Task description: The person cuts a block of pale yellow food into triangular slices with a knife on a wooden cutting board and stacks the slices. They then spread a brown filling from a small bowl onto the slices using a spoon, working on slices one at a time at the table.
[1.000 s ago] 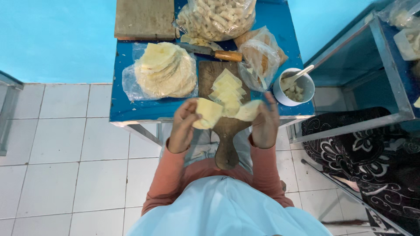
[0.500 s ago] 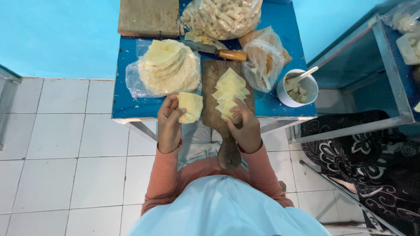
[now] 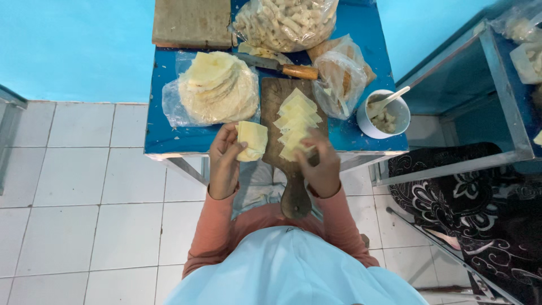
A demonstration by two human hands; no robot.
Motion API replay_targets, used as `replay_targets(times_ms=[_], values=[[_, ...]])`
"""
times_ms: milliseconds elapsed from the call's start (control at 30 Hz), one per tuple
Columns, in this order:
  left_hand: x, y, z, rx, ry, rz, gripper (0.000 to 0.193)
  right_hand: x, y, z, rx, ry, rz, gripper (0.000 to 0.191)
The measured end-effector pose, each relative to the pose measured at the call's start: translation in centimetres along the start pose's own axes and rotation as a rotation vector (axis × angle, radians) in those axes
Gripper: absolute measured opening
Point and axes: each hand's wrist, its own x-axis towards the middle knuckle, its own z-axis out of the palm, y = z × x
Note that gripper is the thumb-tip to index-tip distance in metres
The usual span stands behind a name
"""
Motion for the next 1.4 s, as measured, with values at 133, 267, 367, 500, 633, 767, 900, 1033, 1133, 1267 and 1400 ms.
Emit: replay_targets(times_ms=[133, 267, 367, 500, 633, 767, 900, 1033, 1133, 1267, 1400], values=[[0.0, -0.2, 0.2, -0.004, -0.016, -0.009, 0.043, 0.5, 1.3, -0.5, -0.191, 0.029, 0.057, 0.052], [0.1, -0.5, 0.3, 0.012, -0.017, -0.019, 0.043, 0.2, 2.1, -0.6, -0.084, -0.028, 0.225, 0.052], [-0.1, -0.7, 0.4, -0.019, -0.037, -0.035, 0.043, -0.1, 2.0, -0.7, -0.036, -0.037, 0.341, 0.055], [-0.2, -0.9, 0.7, -0.005, -0.050, -0.044, 0.043, 0.2, 1.4, -1.0, -0.080, -0.042, 0.339, 0.055], [-0.3, -1.4, 1.6, -0.001, -0.074, -0.060, 0.041, 0.1, -0.3, -1.2, 0.001, 0.024, 0.114, 0.050], [-1.2, -2.3, 3.3, 0.001, -0.138, -0.103, 0.041, -0.7, -2.5, -1.1, 0.276, -0.078, -0.022, 0.058], [-1.5, -2.6, 4.1, 0.056, -0.201, -0.105, 0.039, -0.6, -3.1, -0.9, 0.349, -0.071, 0.045, 0.055], [-1.5, -2.7, 4.3, 0.068, -0.206, -0.109, 0.040, -0.4, -2.9, -1.3, 0.383, -0.086, 0.065, 0.056], [-1.4, -3.1, 4.2, 0.079, -0.212, -0.099, 0.040, -0.6, -2.9, -1.5, 0.349, -0.072, 0.086, 0.056], [-1.6, -3.6, 3.9, 0.088, -0.193, -0.095, 0.040, -0.9, -2.9, -1.3, 0.354, -0.083, 0.062, 0.060], [-1.6, -4.0, 3.7, 0.118, -0.218, -0.068, 0.041, -1.0, -2.6, -1.0, 0.446, -0.046, 0.226, 0.056]])
